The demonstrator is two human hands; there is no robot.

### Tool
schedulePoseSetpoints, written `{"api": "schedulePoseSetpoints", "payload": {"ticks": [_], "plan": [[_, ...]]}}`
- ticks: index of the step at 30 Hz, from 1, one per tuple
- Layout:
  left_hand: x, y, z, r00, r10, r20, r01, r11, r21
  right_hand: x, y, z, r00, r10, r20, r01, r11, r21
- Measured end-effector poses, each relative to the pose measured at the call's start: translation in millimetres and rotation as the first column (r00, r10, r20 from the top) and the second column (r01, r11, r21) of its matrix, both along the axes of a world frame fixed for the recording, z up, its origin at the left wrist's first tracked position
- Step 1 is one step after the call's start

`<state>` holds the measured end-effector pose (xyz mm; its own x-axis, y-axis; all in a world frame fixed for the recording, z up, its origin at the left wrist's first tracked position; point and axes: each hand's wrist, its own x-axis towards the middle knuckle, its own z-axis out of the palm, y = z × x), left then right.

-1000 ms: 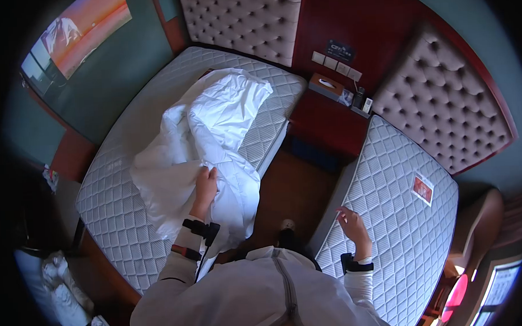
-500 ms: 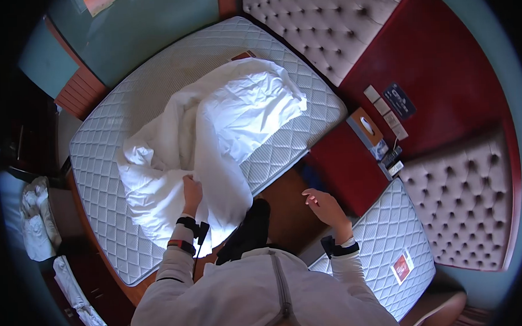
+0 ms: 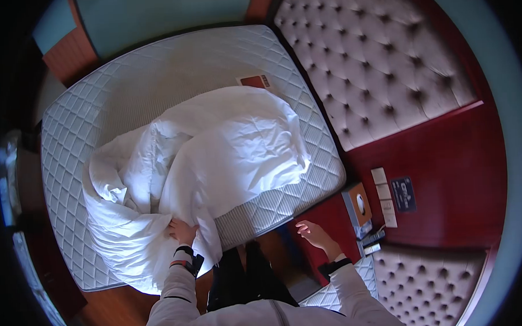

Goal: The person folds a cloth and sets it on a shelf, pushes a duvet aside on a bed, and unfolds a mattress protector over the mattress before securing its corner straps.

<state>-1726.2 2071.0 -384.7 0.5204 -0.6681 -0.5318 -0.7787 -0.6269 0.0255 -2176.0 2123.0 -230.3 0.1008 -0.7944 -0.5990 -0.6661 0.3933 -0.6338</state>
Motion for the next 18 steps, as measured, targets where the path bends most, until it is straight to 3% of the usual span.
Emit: {"api": "schedulePoseSetpoints", "payload": {"ticks": [3, 6, 8, 10, 14, 17, 18], "plan": [[13.3, -5.3, -21.1, 0.998, 0.024, -0.056, -0.026, 0.999, -0.046, -5.3, -43.4, -70.1, 0.986, 0.007, 0.165, -0.023, 0.995, 0.094], [37.2, 7.1, -29.8, 0.972, -0.004, -0.234, -0.076, 0.941, -0.330, 22.0, -85.0, -107.6, 0.969, -0.022, 0.246, -0.062, 0.943, 0.328], [42.5, 18.6, -11.4, 0.960, -0.039, -0.278, -0.084, 0.904, -0.420, 54.1, -116.9, -114.5, 0.948, -0.054, 0.313, -0.101, 0.884, 0.457], [24.2, 37.1, 25.6, 0.968, -0.046, -0.247, -0.079, 0.877, -0.475, 86.2, -133.0, -107.6, 0.898, -0.108, 0.426, -0.152, 0.833, 0.531], [-14.1, 88.4, 113.1, 0.994, -0.050, -0.096, -0.004, 0.869, -0.495, 160.1, -153.0, -79.9, 0.799, -0.059, 0.598, -0.370, 0.737, 0.566], [-43.9, 131.8, 170.9, 0.996, -0.049, -0.077, -0.004, 0.819, -0.574, 216.7, -144.8, -57.2, 0.826, -0.145, 0.544, -0.338, 0.645, 0.686], [-52.3, 147.8, 174.1, 0.996, -0.056, -0.062, 0.012, 0.831, -0.556, 229.3, -145.5, -46.8, 0.774, -0.103, 0.625, -0.472, 0.563, 0.678]]}}
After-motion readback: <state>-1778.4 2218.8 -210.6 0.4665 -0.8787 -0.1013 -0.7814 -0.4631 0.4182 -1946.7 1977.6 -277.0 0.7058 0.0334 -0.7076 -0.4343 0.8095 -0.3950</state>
